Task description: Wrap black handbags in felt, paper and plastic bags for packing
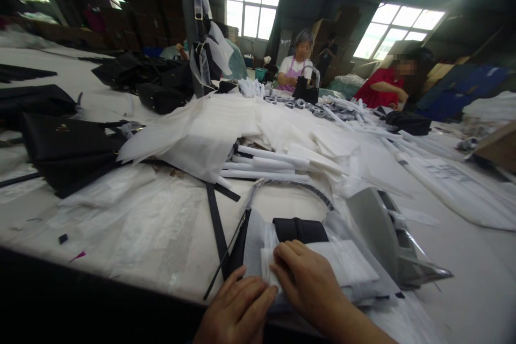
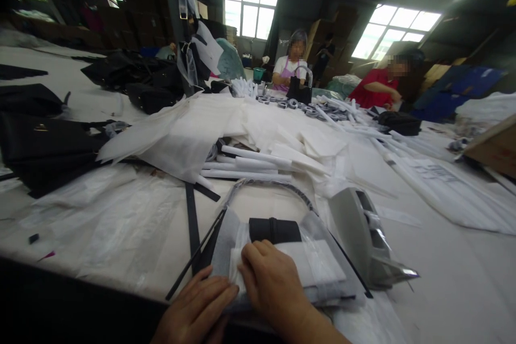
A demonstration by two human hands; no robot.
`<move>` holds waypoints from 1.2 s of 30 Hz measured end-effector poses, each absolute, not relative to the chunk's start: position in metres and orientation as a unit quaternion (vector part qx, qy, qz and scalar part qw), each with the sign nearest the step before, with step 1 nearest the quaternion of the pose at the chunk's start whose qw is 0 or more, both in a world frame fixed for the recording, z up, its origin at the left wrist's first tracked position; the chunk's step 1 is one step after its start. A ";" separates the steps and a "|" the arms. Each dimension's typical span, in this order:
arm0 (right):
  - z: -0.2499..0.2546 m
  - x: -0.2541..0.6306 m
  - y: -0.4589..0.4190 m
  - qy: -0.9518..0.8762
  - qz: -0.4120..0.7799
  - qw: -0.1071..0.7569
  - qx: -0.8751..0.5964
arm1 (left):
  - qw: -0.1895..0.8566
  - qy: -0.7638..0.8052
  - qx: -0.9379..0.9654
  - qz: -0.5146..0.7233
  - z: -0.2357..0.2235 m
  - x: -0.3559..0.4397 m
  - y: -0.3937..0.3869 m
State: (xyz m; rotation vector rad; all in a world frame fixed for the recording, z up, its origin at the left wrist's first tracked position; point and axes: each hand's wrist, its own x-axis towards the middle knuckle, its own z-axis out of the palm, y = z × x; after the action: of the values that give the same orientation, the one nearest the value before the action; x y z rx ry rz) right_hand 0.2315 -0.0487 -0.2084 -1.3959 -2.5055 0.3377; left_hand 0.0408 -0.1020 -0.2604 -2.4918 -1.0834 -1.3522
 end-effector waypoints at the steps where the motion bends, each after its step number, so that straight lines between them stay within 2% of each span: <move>1: -0.208 0.231 -0.048 -0.860 0.116 0.121 -0.482 | 0.051 -0.363 -0.821 -0.437 -0.259 0.041 -0.103; 6: -0.205 0.227 -0.042 -0.843 0.135 0.091 -0.513 | 0.056 -0.384 -0.832 -0.396 -0.255 0.045 -0.103; 10: -0.199 0.226 -0.032 -0.820 0.183 0.091 -0.534 | 0.130 -0.392 -0.802 -0.431 -0.259 0.053 -0.103; 18: -0.198 0.225 -0.025 -0.825 0.184 0.120 -0.521 | 0.161 -0.392 -0.822 -0.379 -0.272 0.071 -0.107; 24: -0.196 0.236 -0.031 -0.831 0.182 0.178 -0.495 | 0.164 -0.380 -0.850 -0.325 -0.266 0.066 -0.106; 27: -0.184 0.271 -0.047 -0.824 0.154 0.298 -0.456 | 0.179 -0.361 -0.861 -0.310 -0.260 0.059 -0.105; 29: -0.173 0.312 -0.058 -0.788 0.063 0.376 -0.484 | 0.182 -0.353 -0.859 -0.323 -0.258 0.056 -0.103; 31: -0.164 0.363 -0.066 -0.720 -0.044 0.395 -0.569 | 0.178 -0.350 -0.861 -0.322 -0.258 0.055 -0.102; 33: -0.159 0.416 -0.068 -0.630 -0.097 0.395 -0.662 | 0.174 -0.342 -0.871 -0.306 -0.261 0.052 -0.100; 36: -0.161 0.479 -0.063 -0.510 -0.006 0.395 -0.764 | 0.190 -0.321 -0.881 -0.292 -0.271 0.047 -0.096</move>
State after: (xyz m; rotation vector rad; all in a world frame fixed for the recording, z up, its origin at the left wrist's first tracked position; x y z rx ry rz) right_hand 0.4787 -0.0633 -0.1610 -1.9372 -1.2930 -0.0140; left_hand 0.0468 -0.0965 -0.2707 -2.4758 -0.9029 -0.8203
